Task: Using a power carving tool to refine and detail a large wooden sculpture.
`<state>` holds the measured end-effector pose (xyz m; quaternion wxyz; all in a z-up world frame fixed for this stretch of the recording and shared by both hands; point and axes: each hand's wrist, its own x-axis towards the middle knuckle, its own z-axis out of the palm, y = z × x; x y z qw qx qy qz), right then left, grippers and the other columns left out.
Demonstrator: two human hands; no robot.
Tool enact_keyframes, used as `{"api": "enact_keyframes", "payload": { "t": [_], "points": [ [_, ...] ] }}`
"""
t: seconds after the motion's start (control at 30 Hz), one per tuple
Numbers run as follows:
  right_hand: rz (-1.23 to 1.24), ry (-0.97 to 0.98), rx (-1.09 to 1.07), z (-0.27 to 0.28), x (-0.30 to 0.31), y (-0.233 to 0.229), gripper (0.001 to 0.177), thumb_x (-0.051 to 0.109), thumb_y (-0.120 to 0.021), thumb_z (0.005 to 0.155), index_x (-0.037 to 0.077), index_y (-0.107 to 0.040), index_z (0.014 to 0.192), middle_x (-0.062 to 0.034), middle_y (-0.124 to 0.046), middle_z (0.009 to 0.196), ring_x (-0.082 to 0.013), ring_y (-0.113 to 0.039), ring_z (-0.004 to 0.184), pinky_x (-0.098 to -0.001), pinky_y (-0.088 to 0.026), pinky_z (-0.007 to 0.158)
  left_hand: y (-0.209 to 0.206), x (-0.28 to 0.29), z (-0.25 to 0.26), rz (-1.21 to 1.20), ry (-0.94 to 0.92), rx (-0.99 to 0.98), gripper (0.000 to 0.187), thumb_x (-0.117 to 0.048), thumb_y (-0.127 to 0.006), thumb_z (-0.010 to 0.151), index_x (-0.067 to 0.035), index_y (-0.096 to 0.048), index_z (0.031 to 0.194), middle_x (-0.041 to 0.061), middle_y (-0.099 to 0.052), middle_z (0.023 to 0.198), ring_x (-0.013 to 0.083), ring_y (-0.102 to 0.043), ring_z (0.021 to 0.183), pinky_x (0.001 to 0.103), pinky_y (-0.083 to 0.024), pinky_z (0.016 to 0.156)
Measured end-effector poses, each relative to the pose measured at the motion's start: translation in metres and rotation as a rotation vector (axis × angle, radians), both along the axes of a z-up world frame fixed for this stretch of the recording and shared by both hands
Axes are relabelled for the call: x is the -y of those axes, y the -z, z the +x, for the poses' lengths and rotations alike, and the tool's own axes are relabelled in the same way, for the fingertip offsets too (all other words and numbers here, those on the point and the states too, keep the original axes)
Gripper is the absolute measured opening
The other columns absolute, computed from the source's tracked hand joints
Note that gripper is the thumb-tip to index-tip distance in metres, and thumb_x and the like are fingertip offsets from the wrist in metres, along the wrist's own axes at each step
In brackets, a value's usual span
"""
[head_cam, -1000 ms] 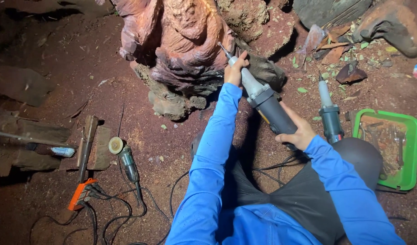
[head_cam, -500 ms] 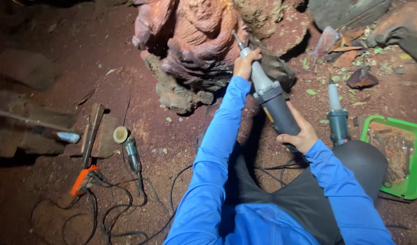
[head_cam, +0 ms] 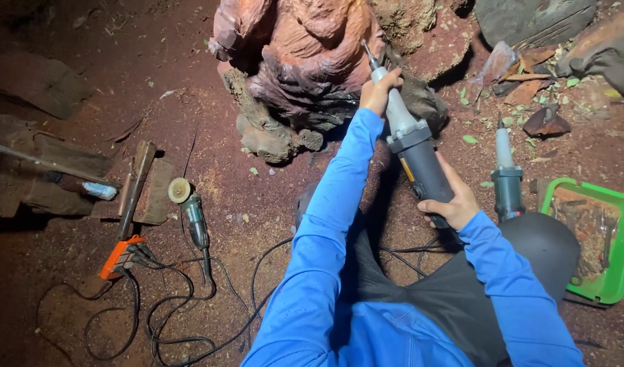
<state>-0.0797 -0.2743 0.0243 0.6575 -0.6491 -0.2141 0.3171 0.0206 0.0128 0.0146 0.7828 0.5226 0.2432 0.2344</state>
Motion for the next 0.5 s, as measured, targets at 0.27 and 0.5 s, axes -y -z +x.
{"api": "enact_keyframes", "payload": {
  "t": [0.27, 0.5],
  "points": [
    [0.002, -0.005, -0.005, -0.001, 0.0, 0.001, 0.116, -0.018, -0.068, 0.063, 0.02, -0.025, 0.164, -0.0234, -0.062, 0.125, -0.0264, -0.063, 0.063, -0.0364, -0.053, 0.044, 0.003, -0.003, -0.001, -0.004, 0.047, -0.007, 0.048, -0.012, -0.069, 0.074, 0.01, -0.074, 0.116, 0.015, -0.076, 0.107, 0.0254, -0.066, 0.094, 0.031, -0.051, 0.085],
    [-0.115, -0.018, 0.167, 0.003, 0.005, 0.012, 0.117, -0.011, -0.076, 0.06, 0.017, -0.028, 0.163, -0.0194, -0.058, 0.141, -0.0284, -0.067, 0.096, -0.0375, -0.058, 0.068, 0.01, 0.001, -0.011, -0.102, 0.09, 0.107, 0.055, -0.007, -0.063, 0.075, 0.003, -0.07, 0.128, 0.016, -0.072, 0.123, 0.0228, -0.065, 0.106, 0.029, -0.047, 0.094]
  ]
}}
